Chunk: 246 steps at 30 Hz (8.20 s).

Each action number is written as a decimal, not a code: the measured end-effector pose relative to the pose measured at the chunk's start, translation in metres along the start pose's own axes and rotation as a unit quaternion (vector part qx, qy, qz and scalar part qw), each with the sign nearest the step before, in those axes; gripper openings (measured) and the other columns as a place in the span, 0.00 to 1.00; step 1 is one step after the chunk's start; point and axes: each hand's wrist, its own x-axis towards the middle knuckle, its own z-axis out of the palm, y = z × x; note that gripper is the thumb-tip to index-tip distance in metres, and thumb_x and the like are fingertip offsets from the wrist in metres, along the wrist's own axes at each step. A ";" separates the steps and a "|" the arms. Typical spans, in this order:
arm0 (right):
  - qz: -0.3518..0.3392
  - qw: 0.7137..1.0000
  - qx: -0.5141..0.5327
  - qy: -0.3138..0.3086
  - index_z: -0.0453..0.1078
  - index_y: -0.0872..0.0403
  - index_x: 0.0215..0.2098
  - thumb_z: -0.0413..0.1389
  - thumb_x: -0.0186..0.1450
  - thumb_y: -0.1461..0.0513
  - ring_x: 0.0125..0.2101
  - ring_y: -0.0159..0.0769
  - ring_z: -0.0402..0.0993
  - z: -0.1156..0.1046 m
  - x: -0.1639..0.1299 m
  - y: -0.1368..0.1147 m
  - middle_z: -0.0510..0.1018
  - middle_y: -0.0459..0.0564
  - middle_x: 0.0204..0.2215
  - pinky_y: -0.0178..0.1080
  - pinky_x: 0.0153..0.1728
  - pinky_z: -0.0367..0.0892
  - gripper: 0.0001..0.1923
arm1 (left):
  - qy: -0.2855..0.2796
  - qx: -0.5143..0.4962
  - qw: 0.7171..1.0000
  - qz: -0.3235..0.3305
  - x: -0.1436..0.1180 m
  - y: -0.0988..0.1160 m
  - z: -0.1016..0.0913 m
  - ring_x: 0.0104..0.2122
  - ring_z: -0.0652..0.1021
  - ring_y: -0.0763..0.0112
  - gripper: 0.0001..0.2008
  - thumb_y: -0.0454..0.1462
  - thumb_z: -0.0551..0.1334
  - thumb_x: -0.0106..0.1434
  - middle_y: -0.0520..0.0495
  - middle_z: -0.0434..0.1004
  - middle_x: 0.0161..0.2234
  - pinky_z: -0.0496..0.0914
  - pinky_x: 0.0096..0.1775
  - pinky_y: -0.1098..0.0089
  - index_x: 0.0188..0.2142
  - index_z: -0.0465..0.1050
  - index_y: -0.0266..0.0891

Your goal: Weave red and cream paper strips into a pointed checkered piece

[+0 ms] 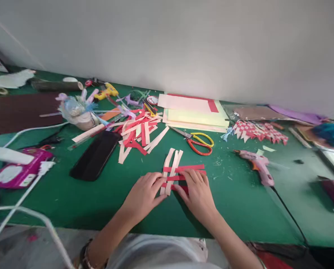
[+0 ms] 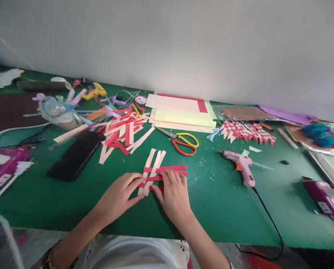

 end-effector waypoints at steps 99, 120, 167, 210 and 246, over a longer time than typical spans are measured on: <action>0.034 0.989 0.088 -0.114 0.69 0.51 0.27 0.45 0.65 0.61 0.21 0.30 0.67 -0.011 0.034 0.018 0.75 0.42 0.20 0.37 0.38 0.52 0.14 | 0.023 0.072 0.997 0.007 -0.008 0.030 0.029 0.52 0.67 0.58 0.25 0.42 0.52 0.63 0.36 0.65 0.52 0.65 0.49 0.61 0.56 0.56 0.30; -0.009 0.981 0.053 -0.184 0.68 0.53 0.26 0.47 0.64 0.61 0.21 0.29 0.63 -0.021 0.036 0.018 0.74 0.43 0.20 0.38 0.37 0.50 0.12 | 0.075 0.102 0.992 -0.019 -0.012 0.034 0.028 0.45 0.71 0.60 0.19 0.38 0.50 0.63 0.39 0.70 0.47 0.63 0.48 0.60 0.52 0.62 0.32; -0.086 0.994 0.046 -0.055 0.64 0.51 0.39 0.53 0.60 0.52 0.43 0.41 0.63 -0.007 0.030 0.020 0.69 0.51 0.42 0.44 0.43 0.56 0.13 | -0.018 0.073 0.997 -0.007 0.023 0.012 0.006 0.32 0.71 0.70 0.10 0.33 0.51 0.67 0.49 0.69 0.32 0.62 0.31 0.71 0.39 0.70 0.38; -0.099 0.983 0.133 -0.080 0.68 0.50 0.35 0.58 0.57 0.58 0.44 0.41 0.65 -0.008 0.033 0.027 0.67 0.51 0.44 0.44 0.41 0.65 0.08 | -0.027 0.093 0.995 0.036 0.023 0.007 0.006 0.28 0.68 0.70 0.08 0.29 0.52 0.64 0.51 0.67 0.29 0.58 0.28 0.69 0.30 0.66 0.38; -0.118 0.965 0.203 -0.116 0.69 0.50 0.36 0.56 0.59 0.61 0.49 0.40 0.61 -0.011 0.045 0.037 0.63 0.52 0.47 0.44 0.50 0.61 0.06 | -0.083 0.190 0.976 0.061 -0.001 0.016 0.008 0.45 0.69 0.65 0.21 0.43 0.52 0.65 0.45 0.69 0.52 0.61 0.46 0.65 0.55 0.62 0.35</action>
